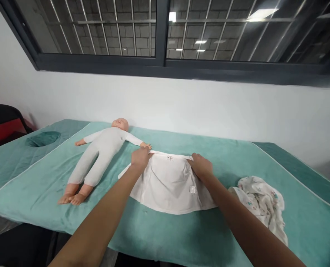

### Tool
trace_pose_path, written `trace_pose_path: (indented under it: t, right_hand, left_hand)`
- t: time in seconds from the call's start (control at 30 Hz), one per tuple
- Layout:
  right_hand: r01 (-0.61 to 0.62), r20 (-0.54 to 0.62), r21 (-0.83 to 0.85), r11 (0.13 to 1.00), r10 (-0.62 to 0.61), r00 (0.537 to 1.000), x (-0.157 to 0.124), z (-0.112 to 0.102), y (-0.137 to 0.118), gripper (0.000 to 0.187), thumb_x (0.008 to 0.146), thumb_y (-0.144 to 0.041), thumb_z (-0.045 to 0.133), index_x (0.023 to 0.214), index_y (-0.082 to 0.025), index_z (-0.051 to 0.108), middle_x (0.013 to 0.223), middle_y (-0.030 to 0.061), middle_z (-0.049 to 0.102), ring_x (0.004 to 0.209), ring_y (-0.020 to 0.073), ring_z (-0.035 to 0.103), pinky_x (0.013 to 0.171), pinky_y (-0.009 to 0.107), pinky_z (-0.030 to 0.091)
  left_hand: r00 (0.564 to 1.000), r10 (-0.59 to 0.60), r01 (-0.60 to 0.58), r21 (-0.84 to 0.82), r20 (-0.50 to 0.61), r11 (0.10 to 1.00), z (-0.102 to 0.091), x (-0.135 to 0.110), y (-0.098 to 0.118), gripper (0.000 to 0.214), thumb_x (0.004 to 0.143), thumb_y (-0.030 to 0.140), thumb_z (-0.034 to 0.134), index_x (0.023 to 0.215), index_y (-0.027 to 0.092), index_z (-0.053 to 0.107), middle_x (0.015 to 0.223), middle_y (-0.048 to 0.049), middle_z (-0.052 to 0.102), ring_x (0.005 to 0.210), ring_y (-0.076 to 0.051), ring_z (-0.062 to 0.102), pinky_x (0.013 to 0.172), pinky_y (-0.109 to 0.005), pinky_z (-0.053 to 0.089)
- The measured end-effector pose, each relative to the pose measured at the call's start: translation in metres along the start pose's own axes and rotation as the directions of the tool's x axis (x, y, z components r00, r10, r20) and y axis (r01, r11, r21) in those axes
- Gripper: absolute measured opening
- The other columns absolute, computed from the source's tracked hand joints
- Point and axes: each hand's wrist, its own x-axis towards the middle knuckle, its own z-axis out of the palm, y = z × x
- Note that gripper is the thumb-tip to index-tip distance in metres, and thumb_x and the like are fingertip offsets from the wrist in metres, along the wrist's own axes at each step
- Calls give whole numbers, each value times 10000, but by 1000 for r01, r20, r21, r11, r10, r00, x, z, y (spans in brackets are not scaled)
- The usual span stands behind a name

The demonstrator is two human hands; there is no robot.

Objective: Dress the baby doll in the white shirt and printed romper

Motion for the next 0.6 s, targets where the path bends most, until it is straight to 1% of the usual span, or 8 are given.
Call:
trace_pose_path:
  t: [0.13,0.2,0.27,0.33,0.43,0.5,0.53,0.6]
  right_hand:
    - [35,31,58,998,-37,999,0,2,-3,428,964,-516,371,1181,-185,532,1240,147,583,1040,278,621,815,348,432]
    - [46,37,96,994,-49,998,-7,-2,6,490,953,-527,392,1286,-179,479,1316,155,549,1116,270,594,856,334,430]
    - [32,45,137,990,-39,998,-17,-7,23,553,951,-546,369,1351,-168,429,1340,160,545,1151,276,579,877,341,430]
    - [-16,92,193,981,-2,996,-30,-11,47,567,940,-572,356,1319,-164,469,1259,158,608,1092,299,608,848,368,443]
    - [-48,174,331,942,-11,985,-45,-11,85,505,889,-562,455,1192,-178,578,1116,133,682,980,300,645,795,369,456]
    - [-58,160,426,903,-12,987,-51,-10,105,463,849,-526,524,1149,-186,616,1062,113,704,940,281,656,771,347,464]
    - [-76,137,463,883,14,990,-52,-10,112,455,831,-518,545,1137,-191,630,1028,101,714,913,273,661,755,338,467]
    - [-109,66,511,853,87,994,-54,-10,121,429,797,-516,576,1082,-209,663,942,76,728,854,264,664,732,334,468]
  left_hand:
    - [996,22,-20,17,-89,1000,7,-17,7,356,933,321,481,1233,135,533,1299,-193,534,1197,-330,496,955,-438,415]
    - [983,107,-108,4,-152,994,9,-40,11,336,935,255,462,1249,152,523,1348,-173,496,1263,-324,430,1016,-470,372]
    - [948,240,-257,-60,-209,964,10,-71,12,294,940,221,441,1208,161,545,1319,-149,519,1247,-300,442,1023,-464,379]
    - [905,353,-397,-169,-240,902,13,-104,12,247,945,246,459,1158,181,566,1288,-127,542,1217,-281,470,1008,-455,407]
    - [846,495,-532,-339,-196,775,19,-146,12,301,893,397,593,1139,227,566,1323,-98,531,1226,-264,481,1006,-435,437]
    - [790,593,-603,-378,-155,703,23,-164,15,383,829,439,675,1139,241,568,1332,-87,526,1242,-265,472,1015,-430,439]
    - [773,616,-622,-366,-151,692,26,-169,17,350,835,415,677,1120,239,577,1317,-85,533,1243,-265,469,1014,-432,438]
    - [779,605,-623,-310,-164,718,30,-175,22,171,903,316,598,1047,223,601,1239,-79,564,1201,-255,489,981,-430,447]
